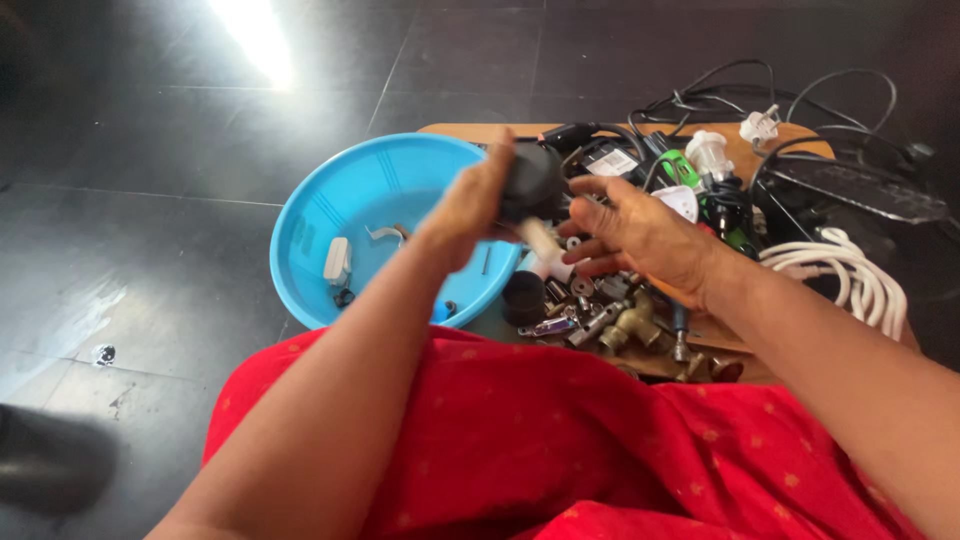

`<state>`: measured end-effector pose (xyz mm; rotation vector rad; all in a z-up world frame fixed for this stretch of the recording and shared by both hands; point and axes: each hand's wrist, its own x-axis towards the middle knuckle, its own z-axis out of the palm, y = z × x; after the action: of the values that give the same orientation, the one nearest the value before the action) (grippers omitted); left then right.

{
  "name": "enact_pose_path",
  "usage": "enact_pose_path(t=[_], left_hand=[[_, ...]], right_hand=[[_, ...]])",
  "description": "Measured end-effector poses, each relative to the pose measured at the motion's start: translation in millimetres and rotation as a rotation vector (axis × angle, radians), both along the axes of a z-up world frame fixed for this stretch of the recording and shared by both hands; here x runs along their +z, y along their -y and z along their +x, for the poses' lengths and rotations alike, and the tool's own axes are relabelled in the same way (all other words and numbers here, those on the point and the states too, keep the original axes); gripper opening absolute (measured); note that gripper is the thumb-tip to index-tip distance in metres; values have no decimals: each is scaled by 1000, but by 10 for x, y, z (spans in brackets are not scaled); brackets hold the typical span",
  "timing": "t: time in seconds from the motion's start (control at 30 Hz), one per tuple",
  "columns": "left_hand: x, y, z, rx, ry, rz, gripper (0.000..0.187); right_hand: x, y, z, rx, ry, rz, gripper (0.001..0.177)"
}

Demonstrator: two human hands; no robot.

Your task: The person sits on the floor and sorts a mixed pile of small hardware items, including nuts, bolts, washers, and plastic fittings, by picking them up and placing them into a blue plastic basin. The person also uses a screwdriver to briefly pry open a small black plastic component.

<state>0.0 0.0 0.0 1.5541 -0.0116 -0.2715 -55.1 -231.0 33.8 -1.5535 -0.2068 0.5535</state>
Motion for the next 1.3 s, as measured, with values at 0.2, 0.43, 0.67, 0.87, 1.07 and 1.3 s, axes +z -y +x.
enact_pose_path(t=[0.2,0.43,0.67,0.87,1.07,1.3], left_hand=[[145,372,-501,-150,172,540,72],[48,44,-393,-37,405,829,43],[-208,-726,8,-84,58,1351,39],[-445,-1313,369,-112,-76,1639,33],[-584,-1686,582,-192,-365,1713,46],[-680,-1243,385,-110,-58,1540,57]], right_hand=[[34,34,-255,-56,-123,-96,73],[211,1036,360,-143,193,-668,49],[-12,2426,565,-269,-105,-954,74],[-614,2782,859,-57,-181,-1033,81],[-1070,3022,1293,47,-28,-1293,80],[-633,2431,1078,26,321,-1344,53]])
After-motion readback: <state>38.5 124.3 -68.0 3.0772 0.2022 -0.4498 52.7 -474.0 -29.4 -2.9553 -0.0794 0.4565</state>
